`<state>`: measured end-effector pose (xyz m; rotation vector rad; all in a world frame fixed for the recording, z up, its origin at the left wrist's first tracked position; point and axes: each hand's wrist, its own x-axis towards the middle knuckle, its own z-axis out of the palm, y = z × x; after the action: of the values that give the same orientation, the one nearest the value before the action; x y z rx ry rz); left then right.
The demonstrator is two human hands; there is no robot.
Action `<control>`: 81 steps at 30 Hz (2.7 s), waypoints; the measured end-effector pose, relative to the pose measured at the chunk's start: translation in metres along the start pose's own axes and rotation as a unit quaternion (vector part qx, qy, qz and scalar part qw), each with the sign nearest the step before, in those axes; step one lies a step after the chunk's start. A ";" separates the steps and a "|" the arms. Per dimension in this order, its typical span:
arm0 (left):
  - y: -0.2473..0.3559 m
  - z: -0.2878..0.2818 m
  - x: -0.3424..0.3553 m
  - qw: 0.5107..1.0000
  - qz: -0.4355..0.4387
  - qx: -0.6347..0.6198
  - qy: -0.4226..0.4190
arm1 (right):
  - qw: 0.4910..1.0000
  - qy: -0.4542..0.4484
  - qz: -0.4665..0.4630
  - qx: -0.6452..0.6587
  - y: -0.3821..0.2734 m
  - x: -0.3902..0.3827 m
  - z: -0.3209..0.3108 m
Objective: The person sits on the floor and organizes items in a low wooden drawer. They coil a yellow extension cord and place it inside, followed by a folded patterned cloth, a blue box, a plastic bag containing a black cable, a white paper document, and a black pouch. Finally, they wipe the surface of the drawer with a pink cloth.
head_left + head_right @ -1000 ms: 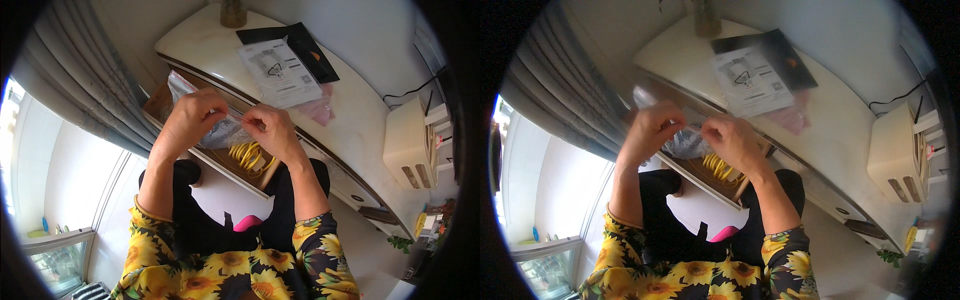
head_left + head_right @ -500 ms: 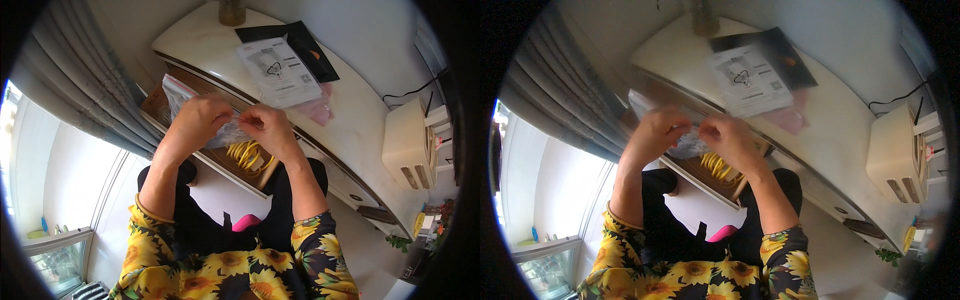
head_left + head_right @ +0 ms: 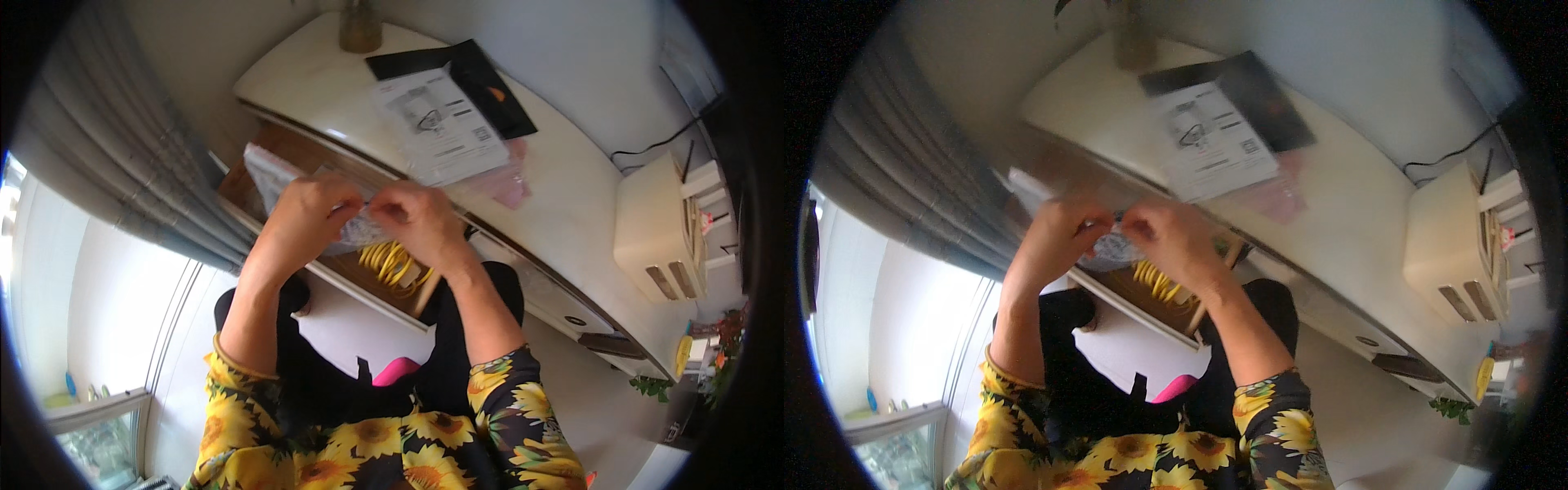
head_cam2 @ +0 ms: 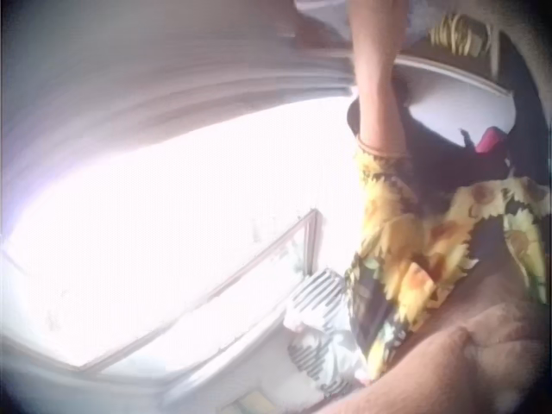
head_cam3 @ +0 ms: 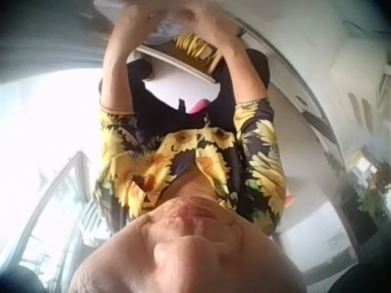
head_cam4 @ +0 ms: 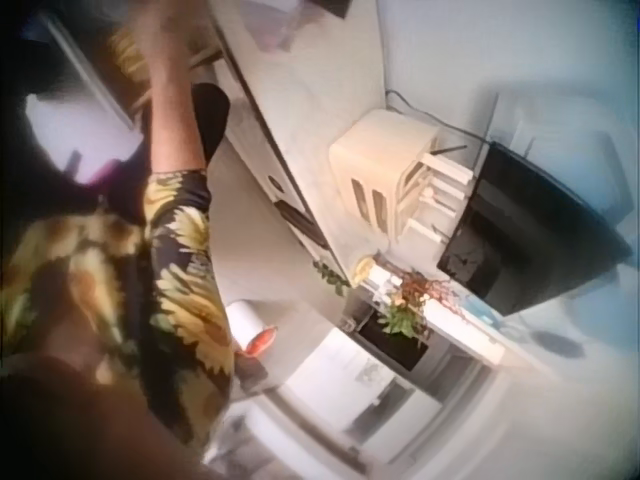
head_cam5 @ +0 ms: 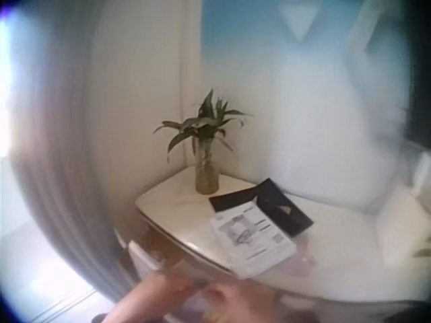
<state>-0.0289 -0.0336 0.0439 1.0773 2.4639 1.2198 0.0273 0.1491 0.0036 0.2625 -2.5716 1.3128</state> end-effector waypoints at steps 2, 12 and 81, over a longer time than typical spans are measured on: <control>0.000 -0.002 -0.002 1.000 0.001 0.009 0.013 | 1.000 0.006 -0.009 -0.020 -0.007 0.002 -0.001; 0.006 0.008 0.009 0.999 0.005 -0.015 0.030 | 0.999 -0.001 -0.050 0.007 0.012 -0.002 -0.006; -0.015 -0.010 0.006 0.999 0.040 0.026 0.019 | 0.999 -0.033 0.005 -0.016 0.014 -0.004 -0.023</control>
<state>-0.0454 -0.0415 0.0398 1.1879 2.5166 1.2147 0.0307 0.1754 0.0047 0.2909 -2.6490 1.2860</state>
